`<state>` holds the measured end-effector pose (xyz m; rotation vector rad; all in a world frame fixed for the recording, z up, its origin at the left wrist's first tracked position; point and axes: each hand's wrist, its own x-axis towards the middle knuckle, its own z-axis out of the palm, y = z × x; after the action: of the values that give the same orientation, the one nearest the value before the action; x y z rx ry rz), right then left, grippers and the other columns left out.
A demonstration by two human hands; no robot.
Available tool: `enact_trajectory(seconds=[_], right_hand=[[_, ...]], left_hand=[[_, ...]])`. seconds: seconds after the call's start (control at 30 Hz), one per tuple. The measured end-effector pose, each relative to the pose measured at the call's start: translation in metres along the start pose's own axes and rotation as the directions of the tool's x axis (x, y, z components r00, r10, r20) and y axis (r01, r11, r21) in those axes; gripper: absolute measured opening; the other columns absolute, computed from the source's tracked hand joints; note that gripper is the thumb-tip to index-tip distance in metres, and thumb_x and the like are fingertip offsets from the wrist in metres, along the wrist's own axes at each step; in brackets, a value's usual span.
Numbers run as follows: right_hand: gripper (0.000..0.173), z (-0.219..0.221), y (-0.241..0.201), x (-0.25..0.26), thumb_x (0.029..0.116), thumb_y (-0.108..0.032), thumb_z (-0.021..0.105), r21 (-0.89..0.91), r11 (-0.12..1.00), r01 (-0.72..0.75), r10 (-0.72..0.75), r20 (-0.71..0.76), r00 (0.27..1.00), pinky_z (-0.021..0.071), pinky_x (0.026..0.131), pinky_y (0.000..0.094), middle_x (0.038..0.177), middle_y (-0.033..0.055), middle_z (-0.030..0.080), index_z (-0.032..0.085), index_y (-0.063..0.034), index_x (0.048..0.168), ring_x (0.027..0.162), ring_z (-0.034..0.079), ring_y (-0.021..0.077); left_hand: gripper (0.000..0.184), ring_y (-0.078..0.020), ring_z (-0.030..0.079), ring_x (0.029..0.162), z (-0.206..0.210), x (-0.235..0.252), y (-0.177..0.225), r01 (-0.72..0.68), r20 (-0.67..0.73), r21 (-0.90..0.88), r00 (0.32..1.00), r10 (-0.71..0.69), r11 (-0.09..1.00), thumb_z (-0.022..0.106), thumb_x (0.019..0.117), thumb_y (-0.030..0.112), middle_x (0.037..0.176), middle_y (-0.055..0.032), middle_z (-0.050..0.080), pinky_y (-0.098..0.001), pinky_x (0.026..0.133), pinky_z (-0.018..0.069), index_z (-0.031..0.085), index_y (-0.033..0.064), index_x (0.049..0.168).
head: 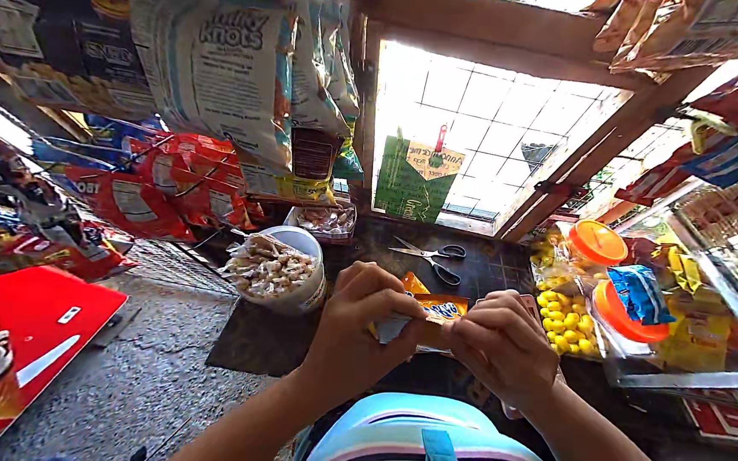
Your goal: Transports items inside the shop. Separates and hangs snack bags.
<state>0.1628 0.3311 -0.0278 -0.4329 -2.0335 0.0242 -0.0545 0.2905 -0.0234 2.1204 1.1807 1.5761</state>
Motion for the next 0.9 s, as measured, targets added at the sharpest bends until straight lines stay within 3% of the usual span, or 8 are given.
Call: enact_trajectory(seconds=[0.1,0.23,0.3,0.5,0.8,0.9], right_hand=[[0.007,-0.001,-0.001,0.009,0.0992,-0.018,0.066,0.104,0.973,-0.208,0.199,0.089,0.976,0.0489,0.082,0.0162,0.092,0.0012,0.063,0.068,-0.012,0.102,0.091,0.06,0.0058],[0.017,-0.007,0.002,0.018,0.1003,-0.02,0.063,0.204,0.911,-0.357,0.306,0.245,0.92,0.0492,0.08,0.0091,0.091,0.0025,0.065,0.073,-0.006,0.102,0.09,0.061,-0.001],[0.018,-0.007,0.003,0.02,0.1007,-0.02,0.062,0.262,0.875,-0.407,0.33,0.292,0.898,0.0498,0.079,0.008,0.091,0.0014,0.064,0.072,-0.0045,0.1,0.088,0.06,-0.0033],[0.021,-0.005,0.003,0.021,0.1041,-0.019,0.057,0.37,0.79,-0.489,0.388,0.316,0.866,0.0507,0.075,0.0082,0.091,-0.0005,0.06,0.069,-0.0024,0.101,0.085,0.058,-0.0042],[0.019,-0.013,0.007,0.041,0.1,-0.022,0.063,0.358,0.835,-0.417,0.312,0.314,0.897,0.0486,0.077,0.009,0.091,-0.0014,0.063,0.07,-0.004,0.099,0.087,0.059,-0.0041],[0.02,-0.025,0.005,0.061,0.1013,-0.025,0.061,0.287,0.882,-0.373,0.278,0.322,0.905,0.0484,0.079,0.009,0.091,-0.0025,0.062,0.07,-0.0071,0.099,0.088,0.058,-0.0044]], left_hand=[[0.004,0.0004,0.065,0.096,-0.002,0.007,0.001,0.097,0.058,-0.035,0.994,-0.095,0.995,0.075,0.0853,0.02,0.088,0.0092,0.071,-0.0243,0.101,0.0465,0.075,0.0178,0.089],[0.007,0.0055,0.065,0.089,-0.004,0.013,0.005,0.226,0.123,-0.105,0.969,-0.213,0.968,0.076,0.0829,0.018,0.089,0.0089,0.072,-0.0101,0.08,0.0526,0.077,0.0139,0.088],[0.007,0.0054,0.066,0.086,-0.005,0.015,0.004,0.292,0.162,-0.213,0.952,-0.261,0.932,0.076,0.0837,0.015,0.09,0.0082,0.072,-0.0097,0.075,0.0547,0.077,0.0112,0.09],[0.01,0.0004,0.068,0.084,-0.004,0.016,0.003,0.483,0.283,-0.452,0.875,-0.393,0.75,0.075,0.0846,0.007,0.094,0.0061,0.069,-0.0151,0.076,0.0584,0.074,0.0086,0.094],[0.006,0.0032,0.066,0.083,-0.005,0.03,0.014,0.383,0.221,-0.345,0.92,-0.322,0.857,0.077,0.0834,0.011,0.09,0.0074,0.068,-0.0112,0.074,0.0557,0.075,0.0109,0.089],[0.009,0.0042,0.064,0.087,-0.01,0.043,0.022,0.292,0.18,-0.308,0.952,-0.246,0.905,0.078,0.0842,0.016,0.092,0.007,0.067,-0.0099,0.076,0.0545,0.075,0.0105,0.09]])
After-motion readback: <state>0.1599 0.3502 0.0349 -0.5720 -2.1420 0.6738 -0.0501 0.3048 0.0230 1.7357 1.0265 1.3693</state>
